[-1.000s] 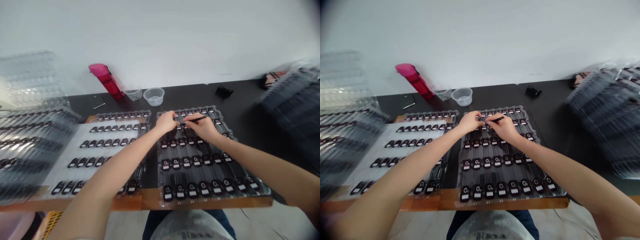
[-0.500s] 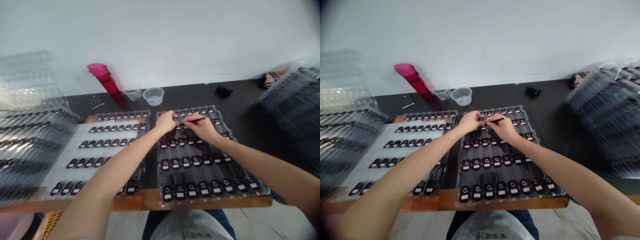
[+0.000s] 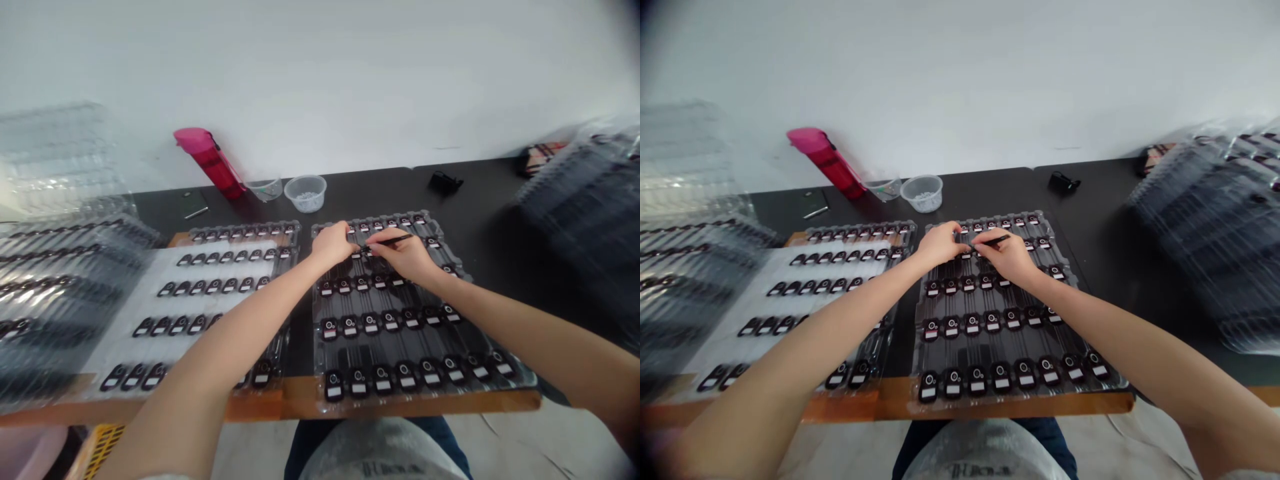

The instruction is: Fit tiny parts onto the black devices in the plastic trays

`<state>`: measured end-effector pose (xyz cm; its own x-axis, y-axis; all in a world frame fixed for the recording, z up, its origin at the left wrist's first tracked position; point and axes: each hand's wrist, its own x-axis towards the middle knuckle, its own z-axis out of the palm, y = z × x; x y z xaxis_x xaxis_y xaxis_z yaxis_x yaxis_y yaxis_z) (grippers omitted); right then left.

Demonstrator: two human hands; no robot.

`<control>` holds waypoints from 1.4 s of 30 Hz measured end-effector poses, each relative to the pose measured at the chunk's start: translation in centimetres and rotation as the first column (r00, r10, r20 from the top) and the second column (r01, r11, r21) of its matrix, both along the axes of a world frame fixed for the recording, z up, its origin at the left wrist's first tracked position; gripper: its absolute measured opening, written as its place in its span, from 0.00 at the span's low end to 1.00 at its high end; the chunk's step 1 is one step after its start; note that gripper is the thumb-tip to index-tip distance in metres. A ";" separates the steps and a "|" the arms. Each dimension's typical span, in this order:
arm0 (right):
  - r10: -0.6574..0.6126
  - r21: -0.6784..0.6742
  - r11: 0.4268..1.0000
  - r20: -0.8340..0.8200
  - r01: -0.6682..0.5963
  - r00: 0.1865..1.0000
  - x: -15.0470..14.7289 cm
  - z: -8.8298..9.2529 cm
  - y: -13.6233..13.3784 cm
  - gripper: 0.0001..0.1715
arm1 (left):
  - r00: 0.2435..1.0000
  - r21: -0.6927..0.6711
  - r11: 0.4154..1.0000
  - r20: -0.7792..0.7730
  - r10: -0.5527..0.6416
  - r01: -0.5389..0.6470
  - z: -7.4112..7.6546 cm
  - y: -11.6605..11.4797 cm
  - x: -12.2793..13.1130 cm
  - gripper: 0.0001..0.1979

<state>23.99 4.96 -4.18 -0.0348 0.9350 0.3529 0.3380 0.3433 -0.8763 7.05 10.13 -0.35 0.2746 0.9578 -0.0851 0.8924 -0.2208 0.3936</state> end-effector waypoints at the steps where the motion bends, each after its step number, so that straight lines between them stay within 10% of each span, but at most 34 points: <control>1: -0.001 -0.007 1.000 -0.005 0.001 1.000 0.0 0.0 0.0 0.07 | 1.000 0.005 1.000 -0.005 0.003 -0.003 0.0 0.0 0.0 0.21; 42: 0.028 -0.097 0.995 -0.100 -0.038 0.995 -0.2 0.3 -0.1 0.10 | 1.000 0.008 1.000 0.004 -0.010 0.010 -0.3 0.1 -0.1 0.23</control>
<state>23.76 4.90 -3.84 -0.0355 0.9642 0.2627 0.2380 0.2635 -0.9348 6.96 10.23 -0.61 0.2843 0.9557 -0.0764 0.8887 -0.2328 0.3950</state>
